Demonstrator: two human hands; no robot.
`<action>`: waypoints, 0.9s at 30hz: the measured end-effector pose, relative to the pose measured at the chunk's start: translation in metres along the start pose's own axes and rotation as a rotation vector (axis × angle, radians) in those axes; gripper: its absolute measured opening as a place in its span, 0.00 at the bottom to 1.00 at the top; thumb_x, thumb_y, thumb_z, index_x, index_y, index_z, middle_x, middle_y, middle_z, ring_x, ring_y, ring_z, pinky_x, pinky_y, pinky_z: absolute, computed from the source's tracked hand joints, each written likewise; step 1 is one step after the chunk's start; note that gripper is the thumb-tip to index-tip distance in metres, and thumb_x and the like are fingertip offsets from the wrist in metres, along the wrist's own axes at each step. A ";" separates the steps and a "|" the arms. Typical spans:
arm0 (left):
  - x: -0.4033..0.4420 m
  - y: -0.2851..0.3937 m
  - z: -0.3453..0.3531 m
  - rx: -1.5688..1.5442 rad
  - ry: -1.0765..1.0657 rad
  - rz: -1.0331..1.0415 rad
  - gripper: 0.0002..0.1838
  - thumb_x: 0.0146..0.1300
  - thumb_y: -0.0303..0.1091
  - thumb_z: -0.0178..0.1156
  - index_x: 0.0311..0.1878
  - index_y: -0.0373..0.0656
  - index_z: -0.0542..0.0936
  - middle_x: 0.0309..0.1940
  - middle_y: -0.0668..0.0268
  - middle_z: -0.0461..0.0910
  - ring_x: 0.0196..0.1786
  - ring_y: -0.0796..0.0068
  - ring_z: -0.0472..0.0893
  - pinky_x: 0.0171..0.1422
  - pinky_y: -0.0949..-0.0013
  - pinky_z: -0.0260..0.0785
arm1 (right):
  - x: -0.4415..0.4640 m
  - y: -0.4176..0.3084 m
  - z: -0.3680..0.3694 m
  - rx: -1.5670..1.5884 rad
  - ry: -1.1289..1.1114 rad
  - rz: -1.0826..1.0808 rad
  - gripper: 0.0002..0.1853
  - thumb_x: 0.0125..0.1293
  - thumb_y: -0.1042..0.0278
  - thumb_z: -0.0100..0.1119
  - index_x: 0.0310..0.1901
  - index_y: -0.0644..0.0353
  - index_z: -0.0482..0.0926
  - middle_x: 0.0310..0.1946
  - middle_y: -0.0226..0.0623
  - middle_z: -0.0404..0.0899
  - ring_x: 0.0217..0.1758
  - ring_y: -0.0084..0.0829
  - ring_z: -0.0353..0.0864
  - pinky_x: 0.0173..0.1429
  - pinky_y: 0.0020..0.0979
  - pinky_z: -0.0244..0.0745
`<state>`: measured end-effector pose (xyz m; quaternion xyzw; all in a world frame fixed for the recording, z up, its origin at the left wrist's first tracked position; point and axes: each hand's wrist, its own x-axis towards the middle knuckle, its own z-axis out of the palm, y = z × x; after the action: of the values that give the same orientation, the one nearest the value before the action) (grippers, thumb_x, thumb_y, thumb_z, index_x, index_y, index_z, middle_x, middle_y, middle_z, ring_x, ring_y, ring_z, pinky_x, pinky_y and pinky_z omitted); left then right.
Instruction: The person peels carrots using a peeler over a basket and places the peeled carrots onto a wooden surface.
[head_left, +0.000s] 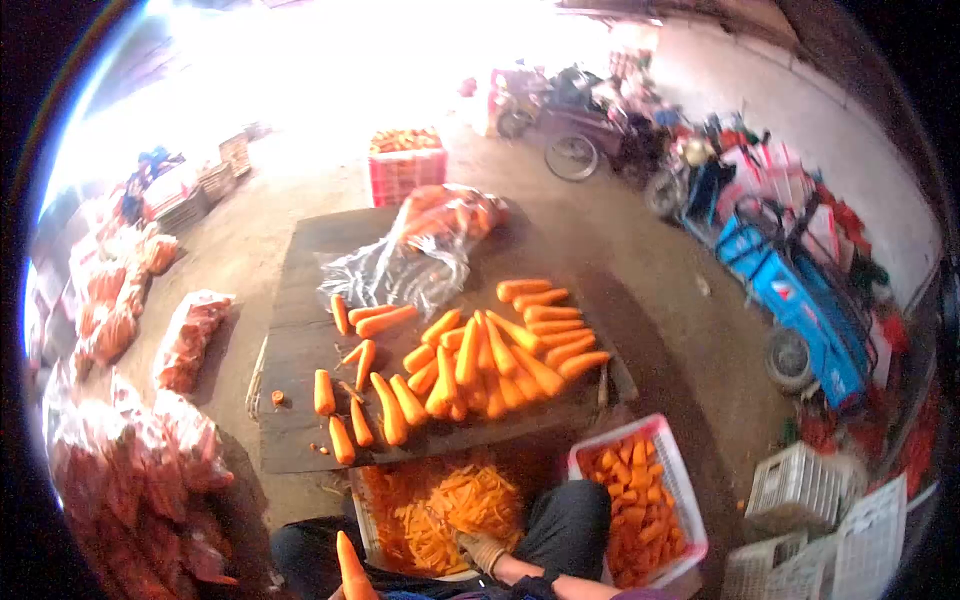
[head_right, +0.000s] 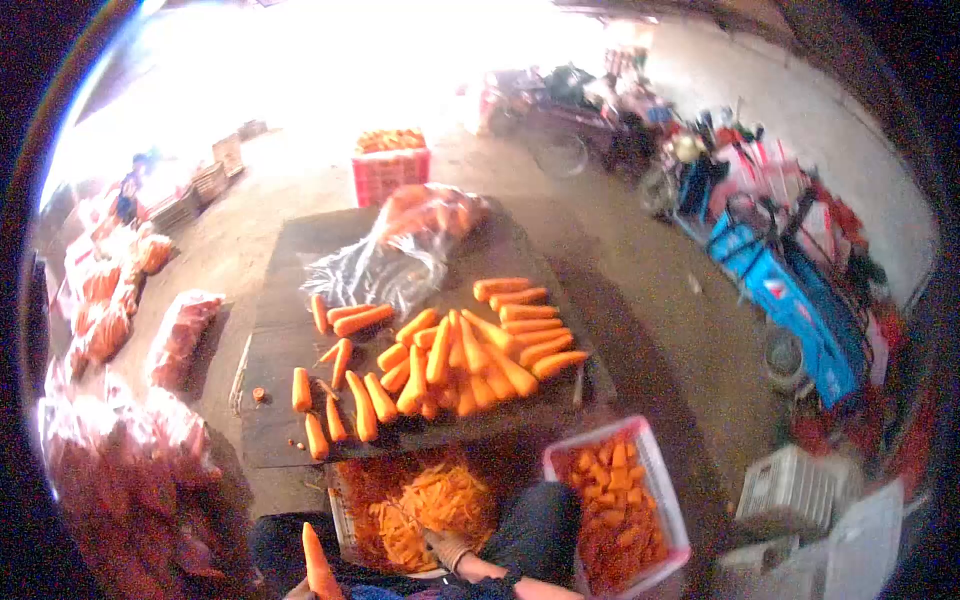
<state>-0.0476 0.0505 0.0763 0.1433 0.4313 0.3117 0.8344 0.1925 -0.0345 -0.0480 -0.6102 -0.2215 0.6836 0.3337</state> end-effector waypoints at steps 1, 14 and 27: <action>-0.003 -0.005 -0.004 -0.020 -0.012 -0.003 0.17 0.52 0.42 0.60 0.39 0.41 0.71 0.30 0.61 0.74 0.31 0.62 0.76 0.36 0.62 0.69 | 0.007 0.008 -0.005 -0.042 -0.032 0.174 0.19 0.60 0.46 0.50 0.31 0.55 0.76 0.15 0.28 0.69 0.14 0.22 0.64 0.18 0.24 0.57; 0.007 -0.036 -0.021 -0.093 -0.148 -0.072 0.19 0.52 0.44 0.60 0.41 0.43 0.70 0.31 0.62 0.74 0.33 0.63 0.76 0.37 0.62 0.69 | 0.060 0.069 -0.025 -0.542 -0.044 -0.597 0.16 0.65 0.63 0.40 0.49 0.61 0.69 0.41 0.37 0.68 0.43 0.31 0.68 0.50 0.28 0.62; 0.046 -0.049 -0.031 -0.161 -0.110 -0.085 0.21 0.52 0.46 0.61 0.43 0.44 0.69 0.32 0.63 0.74 0.34 0.64 0.75 0.38 0.62 0.69 | 0.046 0.037 -0.031 -0.527 0.133 -0.557 0.16 0.65 0.59 0.42 0.46 0.61 0.71 0.35 0.35 0.69 0.37 0.29 0.69 0.45 0.28 0.63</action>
<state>-0.0338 0.0423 0.0039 0.0745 0.3640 0.3015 0.8781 0.2149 -0.0297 -0.1109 -0.6342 -0.5248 0.4454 0.3520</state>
